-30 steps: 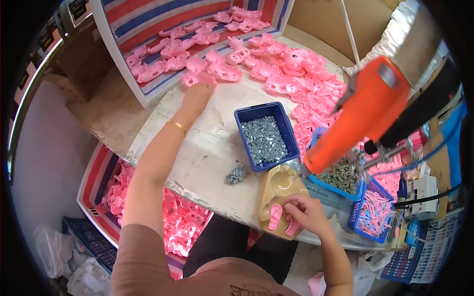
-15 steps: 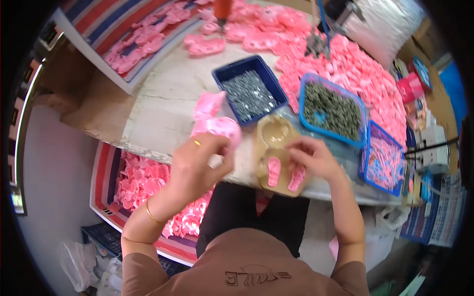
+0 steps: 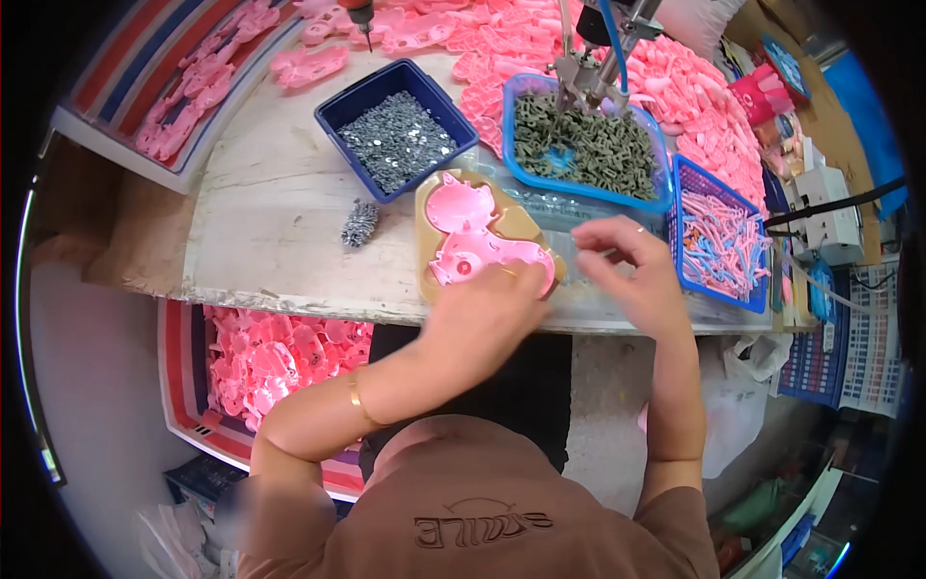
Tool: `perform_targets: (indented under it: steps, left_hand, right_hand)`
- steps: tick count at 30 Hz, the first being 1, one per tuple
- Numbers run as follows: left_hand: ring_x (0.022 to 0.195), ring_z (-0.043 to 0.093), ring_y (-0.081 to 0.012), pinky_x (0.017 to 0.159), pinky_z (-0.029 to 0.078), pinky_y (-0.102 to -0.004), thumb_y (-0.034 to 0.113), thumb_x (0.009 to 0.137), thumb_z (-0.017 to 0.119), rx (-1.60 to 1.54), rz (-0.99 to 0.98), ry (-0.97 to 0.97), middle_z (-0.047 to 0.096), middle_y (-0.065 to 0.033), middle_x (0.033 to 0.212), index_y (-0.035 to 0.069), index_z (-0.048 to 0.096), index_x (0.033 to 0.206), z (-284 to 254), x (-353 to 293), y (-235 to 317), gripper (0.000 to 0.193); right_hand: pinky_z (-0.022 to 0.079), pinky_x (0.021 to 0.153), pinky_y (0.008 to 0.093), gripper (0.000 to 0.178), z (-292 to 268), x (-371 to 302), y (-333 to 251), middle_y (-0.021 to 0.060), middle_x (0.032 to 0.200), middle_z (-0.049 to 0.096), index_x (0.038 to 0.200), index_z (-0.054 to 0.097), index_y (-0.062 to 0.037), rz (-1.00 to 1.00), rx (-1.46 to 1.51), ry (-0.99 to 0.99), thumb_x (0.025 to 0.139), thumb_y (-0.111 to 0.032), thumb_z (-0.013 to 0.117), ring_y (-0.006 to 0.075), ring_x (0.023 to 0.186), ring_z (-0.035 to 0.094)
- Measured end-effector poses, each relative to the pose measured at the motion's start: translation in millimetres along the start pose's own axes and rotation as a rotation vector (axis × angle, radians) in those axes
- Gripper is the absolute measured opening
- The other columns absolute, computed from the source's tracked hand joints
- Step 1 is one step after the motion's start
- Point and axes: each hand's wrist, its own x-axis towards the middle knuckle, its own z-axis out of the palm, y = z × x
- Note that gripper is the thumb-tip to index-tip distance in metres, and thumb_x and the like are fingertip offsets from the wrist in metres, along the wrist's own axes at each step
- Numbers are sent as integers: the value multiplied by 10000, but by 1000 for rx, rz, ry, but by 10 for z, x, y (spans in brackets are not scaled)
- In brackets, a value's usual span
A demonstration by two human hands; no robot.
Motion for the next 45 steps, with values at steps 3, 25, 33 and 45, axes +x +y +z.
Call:
perform_targets:
  steps: [3, 25, 33, 45]
  left_hand:
    - [1007, 598, -319, 824, 527, -400, 212, 772, 751, 48, 18, 75, 618, -130, 1056, 25, 555, 1197, -235, -66, -261, 504]
    - [1241, 468, -339, 1100, 336, -478, 287, 785, 738, 174, 47, 48, 528, -115, 1366, 18, 514, 1354, -60, -103, -541, 668]
    - [1301, 435, -335, 1136, 295, -504, 312, 802, 740, 222, 5, 5, 506, -98, 1406, 66, 479, 1414, -32, -127, -522, 710]
    - [1323, 411, -353, 1139, 290, -511, 335, 807, 738, 217, 12, -33, 483, -109, 1428, 73, 468, 1427, -94, -114, -498, 725]
  right_hand:
    - [501, 834, 326, 361, 144, -17, 15, 86, 1091, 641, 1141, 651, -43, -180, -168, -46, 801, -110, 755, 227, 1016, 621]
    - [429, 929, 402, 239, 371, -75, 100, 32, 1112, 668, 999, 682, -94, -381, -612, -50, 798, -203, 752, 233, 1054, 599]
    - [521, 705, 357, 133, -9, 967, 465, 98, 918, 690, 941, 692, -48, -167, -404, 126, 839, -134, 691, 292, 822, 661]
    - [511, 708, 249, 211, -125, 1395, 823, 49, 883, 689, 1051, 663, 19, 171, 120, -126, 923, -146, 636, 114, 781, 646]
